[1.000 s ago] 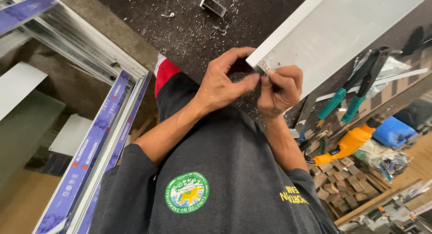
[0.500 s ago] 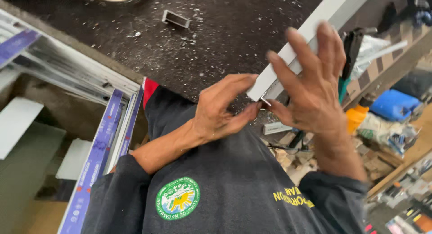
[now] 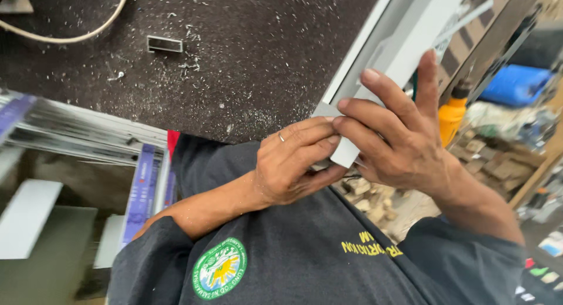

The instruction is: The person attaches metal corner brackets to a white rectangular frame using a yellow power drill and a screwdriver. They retrieve screws from a drawer, position the brackets at the corners, and secure them with screws, occasionally adjusting the frame and tools.

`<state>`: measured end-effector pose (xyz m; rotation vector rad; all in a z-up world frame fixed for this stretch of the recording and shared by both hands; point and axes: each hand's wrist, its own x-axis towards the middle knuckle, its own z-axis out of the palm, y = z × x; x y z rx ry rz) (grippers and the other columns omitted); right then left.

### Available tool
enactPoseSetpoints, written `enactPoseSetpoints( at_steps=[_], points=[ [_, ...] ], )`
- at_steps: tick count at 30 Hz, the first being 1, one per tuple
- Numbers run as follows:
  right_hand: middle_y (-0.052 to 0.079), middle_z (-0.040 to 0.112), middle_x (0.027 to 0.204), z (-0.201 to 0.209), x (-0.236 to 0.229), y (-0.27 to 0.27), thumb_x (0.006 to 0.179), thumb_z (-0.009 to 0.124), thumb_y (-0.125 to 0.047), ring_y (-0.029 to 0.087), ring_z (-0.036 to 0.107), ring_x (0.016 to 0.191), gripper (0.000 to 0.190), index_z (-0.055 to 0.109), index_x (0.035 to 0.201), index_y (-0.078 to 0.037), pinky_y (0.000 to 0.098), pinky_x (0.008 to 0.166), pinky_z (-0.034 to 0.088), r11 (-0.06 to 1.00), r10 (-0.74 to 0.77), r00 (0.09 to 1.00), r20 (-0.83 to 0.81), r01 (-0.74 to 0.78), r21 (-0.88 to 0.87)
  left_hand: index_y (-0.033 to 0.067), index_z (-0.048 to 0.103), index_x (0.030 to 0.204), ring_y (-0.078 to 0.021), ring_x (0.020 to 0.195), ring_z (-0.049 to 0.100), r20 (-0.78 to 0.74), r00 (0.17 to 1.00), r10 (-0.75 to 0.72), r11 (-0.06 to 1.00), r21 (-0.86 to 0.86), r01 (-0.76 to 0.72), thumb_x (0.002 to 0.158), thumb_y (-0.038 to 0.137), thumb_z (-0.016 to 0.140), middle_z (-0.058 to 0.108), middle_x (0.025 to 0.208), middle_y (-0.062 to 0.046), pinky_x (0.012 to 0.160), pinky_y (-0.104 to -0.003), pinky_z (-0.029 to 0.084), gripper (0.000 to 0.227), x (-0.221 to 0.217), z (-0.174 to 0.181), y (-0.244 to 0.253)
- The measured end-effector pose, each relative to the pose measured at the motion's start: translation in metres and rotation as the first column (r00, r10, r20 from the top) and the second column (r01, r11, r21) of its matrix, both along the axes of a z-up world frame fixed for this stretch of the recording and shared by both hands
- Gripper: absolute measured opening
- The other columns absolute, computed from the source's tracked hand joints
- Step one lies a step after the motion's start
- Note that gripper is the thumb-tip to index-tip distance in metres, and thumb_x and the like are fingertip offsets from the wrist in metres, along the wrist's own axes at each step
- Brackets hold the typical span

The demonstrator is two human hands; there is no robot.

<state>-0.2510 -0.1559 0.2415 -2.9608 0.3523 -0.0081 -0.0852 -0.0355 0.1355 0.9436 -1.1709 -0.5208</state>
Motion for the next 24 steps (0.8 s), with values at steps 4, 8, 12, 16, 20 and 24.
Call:
enactPoseSetpoints(
  at_steps=[4,8,12,16,20,24],
  points=[
    [0.004,0.068,0.125,-0.004,-0.005,-0.004,0.095,0.075,-0.016,0.030,0.055,0.140,0.026,0.076,0.120,-0.009,0.0749,0.123,0.004,0.999,0.015,0.999,0.045,-0.016,0.033,-0.0063,0.058,0.114,-0.0394,0.109,0.072,0.177,0.983,0.045,0.996,-0.083,-0.031,0.083,0.002,0.091,0.067,0.115,-0.024,0.093,-0.043,0.063,0.046,0.001,0.002,-0.006],
    [0.003,0.067,0.120,-0.006,0.002,-0.010,0.098,0.073,-0.012,0.027,0.059,0.138,0.020,0.076,0.118,-0.009,0.0737,0.123,0.000,0.997,0.062,0.993,0.098,-0.067,0.043,-0.0076,0.058,0.113,-0.0393,0.106,0.072,0.233,0.969,0.082,0.994,-0.096,-0.061,0.079,0.001,0.089,0.068,0.112,-0.025,0.091,-0.044,0.063,0.047,0.000,0.005,-0.007],
    [0.001,0.069,0.109,0.001,0.012,-0.012,0.086,0.073,-0.012,0.024,0.063,0.126,0.019,0.078,0.104,-0.010,0.0694,0.119,-0.002,0.997,0.078,0.995,0.066,-0.078,-0.008,-0.0075,0.058,0.113,-0.0396,0.105,0.072,0.273,0.959,0.081,0.995,-0.079,-0.062,0.078,0.003,0.090,0.067,0.112,-0.025,0.091,-0.044,0.063,0.048,0.002,0.008,-0.006],
    [0.001,0.068,0.108,0.004,0.015,-0.013,0.086,0.075,-0.012,0.023,0.064,0.125,0.019,0.078,0.105,-0.009,0.0697,0.119,-0.002,0.998,0.065,0.994,0.083,-0.065,-0.005,-0.0076,0.058,0.113,-0.0396,0.105,0.072,0.275,0.958,0.078,0.995,-0.087,-0.056,0.078,0.003,0.089,0.067,0.112,-0.025,0.091,-0.044,0.062,0.048,0.000,0.008,-0.007],
    [-0.001,0.070,0.110,0.004,0.012,-0.015,0.078,0.075,-0.010,0.022,0.063,0.128,0.028,0.077,0.106,-0.011,0.0679,0.119,-0.002,0.996,0.048,0.998,0.047,-0.044,-0.077,-0.0057,0.057,0.119,-0.0389,0.108,0.071,0.274,0.960,0.058,0.996,-0.078,-0.038,0.079,0.003,0.089,0.066,0.116,-0.024,0.094,-0.044,0.062,0.052,0.001,0.004,-0.010],
    [0.002,0.067,0.124,-0.003,0.012,-0.023,0.080,0.081,-0.017,0.026,0.054,0.140,0.043,0.074,0.122,-0.011,0.0656,0.124,-0.001,0.998,0.060,0.994,0.096,-0.058,-0.022,-0.0001,0.054,0.125,-0.0367,0.114,0.071,0.240,0.969,0.050,0.999,-0.002,-0.051,0.082,0.003,0.089,0.066,0.123,-0.022,0.098,-0.042,0.061,0.055,0.005,0.003,-0.011]
  ],
)
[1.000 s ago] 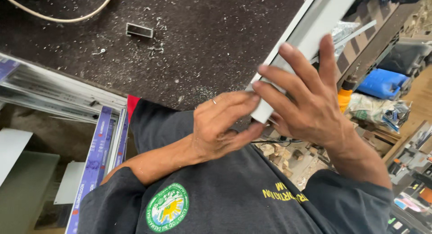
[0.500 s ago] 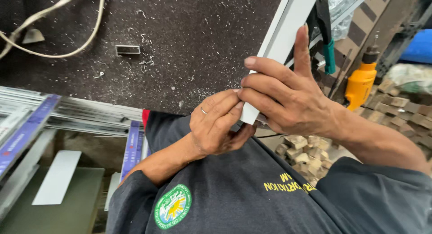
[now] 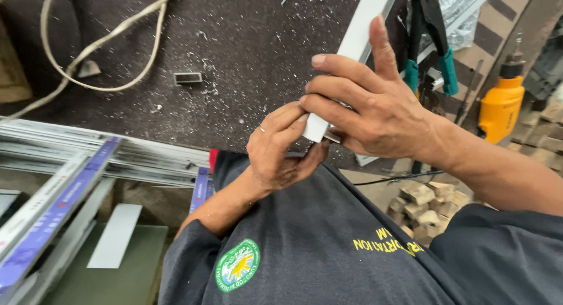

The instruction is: The person attaches metal corner brackets to a white rectangular frame using a yellow power drill and a screwdriver. They retrieve screws from a drawer, position the brackets at the corners, and secure them with screws, occasionally adjusting the frame and tools.

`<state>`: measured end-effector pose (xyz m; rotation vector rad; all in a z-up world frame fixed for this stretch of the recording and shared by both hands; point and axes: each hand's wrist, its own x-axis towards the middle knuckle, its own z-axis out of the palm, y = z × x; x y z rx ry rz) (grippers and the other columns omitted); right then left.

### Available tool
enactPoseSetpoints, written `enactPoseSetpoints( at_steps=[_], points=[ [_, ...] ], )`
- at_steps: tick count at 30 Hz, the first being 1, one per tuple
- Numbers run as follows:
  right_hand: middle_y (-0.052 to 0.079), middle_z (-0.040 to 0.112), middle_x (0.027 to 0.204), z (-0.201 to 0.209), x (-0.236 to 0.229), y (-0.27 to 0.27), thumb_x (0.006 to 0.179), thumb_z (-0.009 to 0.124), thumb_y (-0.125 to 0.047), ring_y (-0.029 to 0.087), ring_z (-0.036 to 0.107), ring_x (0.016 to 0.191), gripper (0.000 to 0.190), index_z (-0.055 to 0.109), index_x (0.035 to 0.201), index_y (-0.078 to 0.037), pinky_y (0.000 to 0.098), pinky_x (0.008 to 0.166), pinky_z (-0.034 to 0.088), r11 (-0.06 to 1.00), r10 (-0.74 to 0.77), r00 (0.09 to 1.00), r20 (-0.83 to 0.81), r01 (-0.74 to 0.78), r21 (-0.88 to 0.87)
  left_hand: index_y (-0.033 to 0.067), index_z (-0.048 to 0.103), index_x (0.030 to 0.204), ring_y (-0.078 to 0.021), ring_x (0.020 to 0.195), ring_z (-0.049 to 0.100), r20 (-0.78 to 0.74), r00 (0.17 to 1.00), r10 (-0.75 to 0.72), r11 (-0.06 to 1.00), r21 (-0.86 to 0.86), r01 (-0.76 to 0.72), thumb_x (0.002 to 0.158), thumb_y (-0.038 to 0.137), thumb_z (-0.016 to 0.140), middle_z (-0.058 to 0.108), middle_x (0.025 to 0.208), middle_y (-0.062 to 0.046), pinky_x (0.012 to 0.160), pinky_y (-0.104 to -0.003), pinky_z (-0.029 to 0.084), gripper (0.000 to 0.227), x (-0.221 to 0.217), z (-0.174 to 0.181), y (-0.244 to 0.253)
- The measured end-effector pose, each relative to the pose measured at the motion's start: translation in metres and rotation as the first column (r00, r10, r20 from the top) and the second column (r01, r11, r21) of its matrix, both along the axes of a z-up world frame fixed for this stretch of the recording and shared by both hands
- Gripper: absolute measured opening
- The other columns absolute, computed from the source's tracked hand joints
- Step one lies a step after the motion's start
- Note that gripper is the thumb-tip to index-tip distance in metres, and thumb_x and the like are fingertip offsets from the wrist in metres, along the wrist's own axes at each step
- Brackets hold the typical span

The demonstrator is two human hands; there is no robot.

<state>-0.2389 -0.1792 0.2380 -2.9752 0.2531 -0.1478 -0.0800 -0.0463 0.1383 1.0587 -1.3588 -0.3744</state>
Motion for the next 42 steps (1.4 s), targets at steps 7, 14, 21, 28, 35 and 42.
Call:
enactPoseSetpoints(
  at_steps=[7,14,21,28,35,42],
  points=[
    [0.016,0.051,0.152,-0.042,-0.012,0.007,0.081,0.095,-0.034,0.039,0.034,0.152,0.080,0.057,0.147,-0.010,0.0616,0.131,0.019,0.969,-0.142,0.965,0.220,0.090,0.231,0.0019,0.053,0.132,-0.0304,0.117,0.071,-0.144,0.989,-0.009,0.984,0.177,0.035,0.090,0.002,0.084,0.065,0.131,-0.021,0.097,-0.035,0.060,0.052,0.017,-0.008,0.011],
    [0.021,0.045,0.153,-0.111,-0.018,0.056,0.080,0.097,-0.027,0.044,0.032,0.154,0.077,0.055,0.142,-0.010,0.0579,0.128,0.036,0.767,-0.573,0.784,0.238,0.410,0.493,0.0007,0.055,0.137,-0.0196,0.122,0.066,-0.476,0.873,0.109,0.923,0.374,0.089,0.099,0.002,0.077,0.064,0.139,-0.018,0.107,-0.032,0.054,0.044,0.023,-0.038,0.027],
    [0.008,0.065,0.107,-0.135,-0.004,0.078,0.082,0.094,-0.013,0.026,0.061,0.096,0.043,0.070,0.118,-0.008,0.0407,0.088,0.049,0.744,-0.616,0.692,0.377,0.353,0.568,-0.0023,0.054,0.136,-0.0186,0.126,0.064,-0.561,0.793,0.239,0.849,0.517,0.110,0.101,0.001,0.072,0.064,0.136,-0.014,0.115,-0.035,0.052,0.039,0.024,-0.068,0.041],
    [0.001,0.065,0.085,-0.142,0.045,0.068,0.082,0.092,-0.012,0.020,0.061,0.075,0.026,0.069,0.095,-0.010,0.0369,0.072,0.042,0.813,-0.540,0.715,0.443,0.308,0.494,-0.0047,0.060,0.134,-0.0112,0.103,0.065,-0.666,0.673,0.320,0.801,0.570,0.184,0.105,0.005,0.069,0.070,0.119,-0.010,0.090,-0.026,0.055,0.033,0.024,-0.087,0.053],
    [0.000,0.059,0.074,-0.150,0.049,0.071,0.084,0.090,-0.013,0.019,0.055,0.066,0.027,0.063,0.084,-0.010,0.0367,0.069,0.040,0.839,-0.528,0.677,0.512,0.322,0.439,-0.0039,0.059,0.131,-0.0110,0.105,0.067,-0.672,0.668,0.318,0.809,0.560,0.178,0.105,0.006,0.069,0.070,0.120,-0.010,0.093,-0.026,0.056,0.030,0.021,-0.084,0.052],
    [0.000,0.058,0.073,-0.159,0.051,0.075,0.085,0.091,-0.015,0.019,0.055,0.065,0.028,0.063,0.085,-0.012,0.0370,0.070,0.039,0.827,-0.546,0.676,0.495,0.338,0.450,-0.0046,0.059,0.131,-0.0102,0.101,0.066,-0.620,0.702,0.351,0.786,0.602,0.139,0.105,0.005,0.067,0.070,0.115,-0.010,0.089,-0.025,0.056,0.028,0.023,-0.092,0.052]
  ],
)
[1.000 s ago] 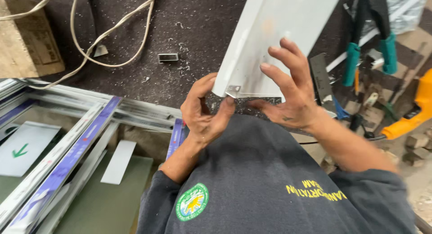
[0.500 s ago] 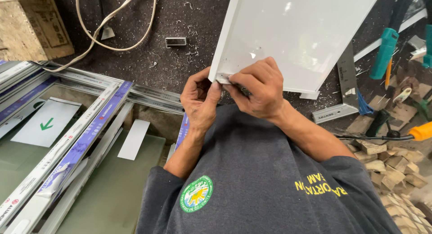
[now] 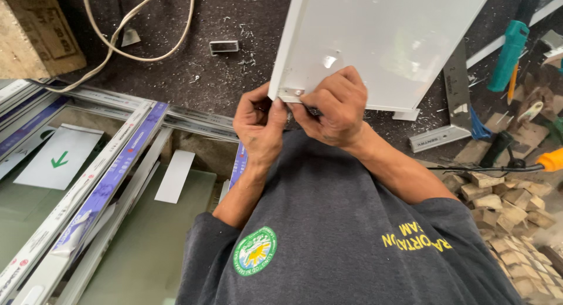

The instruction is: The person attaches metal corner brackets to a white rectangular frame using a yellow power drill and a screwdriver. They retrieve screws from a drawer, position the brackets at the corners, and secure them with screws, occasionally adjusting the frame and tools.

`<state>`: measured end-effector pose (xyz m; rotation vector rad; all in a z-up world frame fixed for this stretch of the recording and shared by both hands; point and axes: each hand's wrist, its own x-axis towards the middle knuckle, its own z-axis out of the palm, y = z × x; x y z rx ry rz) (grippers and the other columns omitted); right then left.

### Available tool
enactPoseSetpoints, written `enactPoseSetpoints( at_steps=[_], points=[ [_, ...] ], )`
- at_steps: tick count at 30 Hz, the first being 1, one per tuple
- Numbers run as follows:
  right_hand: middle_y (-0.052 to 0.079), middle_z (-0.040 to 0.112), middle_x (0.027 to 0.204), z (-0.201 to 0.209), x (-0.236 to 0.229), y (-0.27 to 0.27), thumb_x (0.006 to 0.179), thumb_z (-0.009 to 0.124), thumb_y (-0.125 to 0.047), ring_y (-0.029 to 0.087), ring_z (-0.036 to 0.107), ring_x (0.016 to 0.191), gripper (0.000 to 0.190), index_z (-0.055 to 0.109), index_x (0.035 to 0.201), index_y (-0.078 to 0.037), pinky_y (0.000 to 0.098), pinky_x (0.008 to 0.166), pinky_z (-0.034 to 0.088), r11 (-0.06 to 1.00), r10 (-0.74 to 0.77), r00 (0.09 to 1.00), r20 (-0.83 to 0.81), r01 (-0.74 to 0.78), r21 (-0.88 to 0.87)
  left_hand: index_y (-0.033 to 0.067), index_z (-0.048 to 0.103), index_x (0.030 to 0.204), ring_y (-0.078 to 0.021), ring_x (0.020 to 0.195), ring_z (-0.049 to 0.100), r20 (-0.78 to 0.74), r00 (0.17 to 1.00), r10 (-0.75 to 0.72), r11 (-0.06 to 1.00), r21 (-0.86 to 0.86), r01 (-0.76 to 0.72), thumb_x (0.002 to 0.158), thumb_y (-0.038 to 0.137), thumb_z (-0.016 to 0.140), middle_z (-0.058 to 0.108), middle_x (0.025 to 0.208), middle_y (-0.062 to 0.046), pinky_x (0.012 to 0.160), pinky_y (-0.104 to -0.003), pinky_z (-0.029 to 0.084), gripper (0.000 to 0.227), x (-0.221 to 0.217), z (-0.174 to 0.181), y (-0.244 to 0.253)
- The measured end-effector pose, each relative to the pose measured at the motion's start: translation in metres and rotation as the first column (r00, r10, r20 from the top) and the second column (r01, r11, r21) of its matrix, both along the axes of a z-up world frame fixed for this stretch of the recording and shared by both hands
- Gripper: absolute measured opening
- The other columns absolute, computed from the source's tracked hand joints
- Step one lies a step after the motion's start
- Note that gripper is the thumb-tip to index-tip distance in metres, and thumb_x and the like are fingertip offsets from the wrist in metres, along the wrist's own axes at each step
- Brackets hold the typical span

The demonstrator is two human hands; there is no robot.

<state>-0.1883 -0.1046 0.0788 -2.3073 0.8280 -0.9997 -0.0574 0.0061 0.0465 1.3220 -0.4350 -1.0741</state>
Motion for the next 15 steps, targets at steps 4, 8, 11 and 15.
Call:
enactPoseSetpoints(
  at_steps=[4,8,11,15],
  points=[
    [0.000,0.064,0.086,-0.019,-0.010,0.006,0.087,0.089,-0.021,0.020,0.061,0.079,0.025,0.068,0.097,-0.012,0.0390,0.079,0.042,0.991,0.047,0.996,-0.071,-0.038,0.130,-0.0049,0.061,0.128,-0.0101,0.099,0.066,0.039,0.997,-0.066,0.993,0.103,0.062,0.105,0.005,0.064,0.070,0.111,-0.007,0.087,-0.024,0.055,0.026,0.006,-0.023,0.005],
    [0.003,0.066,0.107,-0.033,-0.034,0.021,0.085,0.084,-0.021,0.024,0.060,0.098,0.032,0.071,0.114,-0.013,0.0425,0.091,0.042,0.981,0.014,0.967,-0.253,0.036,0.189,-0.0042,0.063,0.125,-0.0086,0.094,0.062,0.081,0.985,-0.153,0.972,0.193,0.135,0.106,0.006,0.063,0.068,0.108,-0.004,0.083,-0.023,0.053,0.021,0.003,-0.054,0.003],
    [0.001,0.062,0.118,-0.041,-0.051,0.027,0.090,0.083,-0.021,0.022,0.057,0.110,0.033,0.069,0.119,-0.015,0.0431,0.101,0.039,0.968,-0.005,0.959,-0.284,0.076,0.238,-0.0030,0.062,0.123,-0.0075,0.090,0.060,0.116,0.969,-0.217,0.946,0.268,0.180,0.108,0.010,0.060,0.067,0.105,-0.002,0.081,-0.023,0.052,0.020,0.007,-0.066,0.004],
    [0.001,0.061,0.124,-0.040,-0.071,0.029,0.086,0.084,-0.023,0.024,0.054,0.118,0.033,0.070,0.115,-0.018,0.0488,0.105,0.033,0.972,-0.130,0.928,-0.349,0.189,0.142,-0.0024,0.060,0.123,-0.0066,0.087,0.056,0.156,0.956,-0.250,0.942,0.267,0.203,0.111,0.016,0.060,0.064,0.103,-0.001,0.077,-0.022,0.049,0.022,0.021,-0.065,0.001]
  ],
)
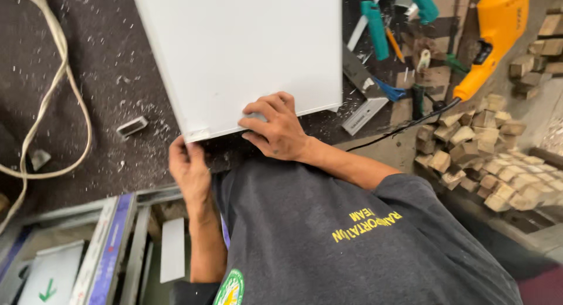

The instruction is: The person attaches metal corner brackets to a white rectangular frame using a yellow power drill and a screwdriver. They retrieve screws from a drawer, position the brackets at the corners, and secure them with screws, occasionally adjusting the frame and tools.

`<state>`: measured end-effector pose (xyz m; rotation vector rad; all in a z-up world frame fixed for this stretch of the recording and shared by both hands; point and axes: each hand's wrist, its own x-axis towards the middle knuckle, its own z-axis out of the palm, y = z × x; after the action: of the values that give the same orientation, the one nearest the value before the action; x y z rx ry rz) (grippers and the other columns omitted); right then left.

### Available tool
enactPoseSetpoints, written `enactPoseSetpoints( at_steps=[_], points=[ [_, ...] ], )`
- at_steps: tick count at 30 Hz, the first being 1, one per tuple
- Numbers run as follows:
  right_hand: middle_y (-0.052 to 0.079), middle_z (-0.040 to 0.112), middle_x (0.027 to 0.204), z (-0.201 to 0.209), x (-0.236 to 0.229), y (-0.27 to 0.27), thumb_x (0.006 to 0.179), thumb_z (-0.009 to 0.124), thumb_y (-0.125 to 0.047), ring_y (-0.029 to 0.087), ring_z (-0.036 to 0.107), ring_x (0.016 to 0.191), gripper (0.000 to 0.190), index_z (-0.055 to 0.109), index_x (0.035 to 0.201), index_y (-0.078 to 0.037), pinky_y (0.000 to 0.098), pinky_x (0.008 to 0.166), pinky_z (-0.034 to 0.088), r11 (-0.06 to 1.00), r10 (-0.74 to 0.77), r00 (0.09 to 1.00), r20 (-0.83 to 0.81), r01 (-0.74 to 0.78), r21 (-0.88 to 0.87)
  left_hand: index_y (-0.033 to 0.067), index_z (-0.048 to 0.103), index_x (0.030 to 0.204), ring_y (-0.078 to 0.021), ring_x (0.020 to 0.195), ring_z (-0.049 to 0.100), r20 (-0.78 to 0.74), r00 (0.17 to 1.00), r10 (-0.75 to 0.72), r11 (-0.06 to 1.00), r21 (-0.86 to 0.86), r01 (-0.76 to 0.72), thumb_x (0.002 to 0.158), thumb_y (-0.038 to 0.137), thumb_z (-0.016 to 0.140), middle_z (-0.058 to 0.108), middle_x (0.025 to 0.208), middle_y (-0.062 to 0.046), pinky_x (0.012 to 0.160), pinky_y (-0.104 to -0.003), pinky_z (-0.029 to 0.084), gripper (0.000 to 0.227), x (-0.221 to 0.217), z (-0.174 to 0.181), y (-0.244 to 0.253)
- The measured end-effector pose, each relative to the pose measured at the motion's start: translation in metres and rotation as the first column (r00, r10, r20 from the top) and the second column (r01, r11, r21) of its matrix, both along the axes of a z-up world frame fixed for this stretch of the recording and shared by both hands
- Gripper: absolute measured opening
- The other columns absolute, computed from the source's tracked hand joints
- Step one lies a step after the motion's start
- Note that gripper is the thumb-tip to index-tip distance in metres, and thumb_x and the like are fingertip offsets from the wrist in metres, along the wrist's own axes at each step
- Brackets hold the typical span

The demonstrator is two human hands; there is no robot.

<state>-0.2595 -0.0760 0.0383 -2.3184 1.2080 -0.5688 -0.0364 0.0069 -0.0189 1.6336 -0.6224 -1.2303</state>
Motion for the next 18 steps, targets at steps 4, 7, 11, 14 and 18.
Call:
enactPoseSetpoints(
  at_steps=[4,7,11,14,18],
  points=[
    [0.004,0.059,0.132,-0.002,-0.029,0.000,0.085,0.084,-0.025,0.027,0.051,0.128,0.036,0.070,0.118,-0.017,0.0494,0.109,0.031,0.995,-0.101,0.995,-0.006,0.102,0.016,-0.0014,0.060,0.122,-0.0077,0.082,0.056,0.102,0.995,-0.013,0.998,0.065,0.006,0.111,0.019,0.060,0.064,0.100,-0.002,0.071,-0.023,0.049,0.023,0.017,0.000,-0.005],
    [0.005,0.057,0.138,-0.011,-0.038,0.005,0.087,0.083,-0.024,0.027,0.049,0.133,0.036,0.070,0.120,-0.018,0.0480,0.110,0.032,0.996,-0.087,0.996,0.003,0.087,0.020,-0.0001,0.058,0.122,-0.0078,0.078,0.057,-0.011,1.000,0.028,0.996,0.084,-0.027,0.112,0.020,0.059,0.062,0.095,-0.002,0.065,-0.023,0.052,0.022,0.026,-0.008,-0.009],
    [0.006,0.055,0.145,-0.024,-0.033,0.011,0.087,0.083,-0.023,0.029,0.046,0.135,0.037,0.071,0.122,-0.019,0.0470,0.110,0.034,0.999,0.015,0.998,0.057,-0.018,0.044,0.0013,0.057,0.123,-0.0074,0.074,0.058,-0.012,0.992,0.129,0.986,0.111,-0.127,0.111,0.021,0.058,0.063,0.094,-0.002,0.061,-0.023,0.052,0.023,0.040,-0.008,-0.009],
    [0.003,0.054,0.148,-0.032,-0.032,0.009,0.090,0.082,-0.017,0.026,0.046,0.138,0.032,0.071,0.120,-0.020,0.0433,0.111,0.037,0.995,0.061,0.991,0.121,-0.070,0.071,0.0005,0.058,0.124,-0.0075,0.075,0.057,0.032,0.990,0.138,0.985,0.103,-0.141,0.112,0.020,0.057,0.063,0.094,-0.002,0.062,-0.023,0.052,0.023,0.050,0.001,-0.006],
    [0.004,0.055,0.146,-0.040,-0.030,0.011,0.091,0.081,-0.013,0.026,0.047,0.136,0.031,0.072,0.121,-0.018,0.0413,0.110,0.038,0.995,0.081,0.983,0.163,-0.088,0.037,-0.0010,0.058,0.125,-0.0093,0.077,0.058,0.094,0.988,0.122,0.988,0.078,-0.129,0.115,0.021,0.058,0.062,0.093,-0.003,0.065,-0.024,0.051,0.024,0.054,0.013,-0.004]
  ],
)
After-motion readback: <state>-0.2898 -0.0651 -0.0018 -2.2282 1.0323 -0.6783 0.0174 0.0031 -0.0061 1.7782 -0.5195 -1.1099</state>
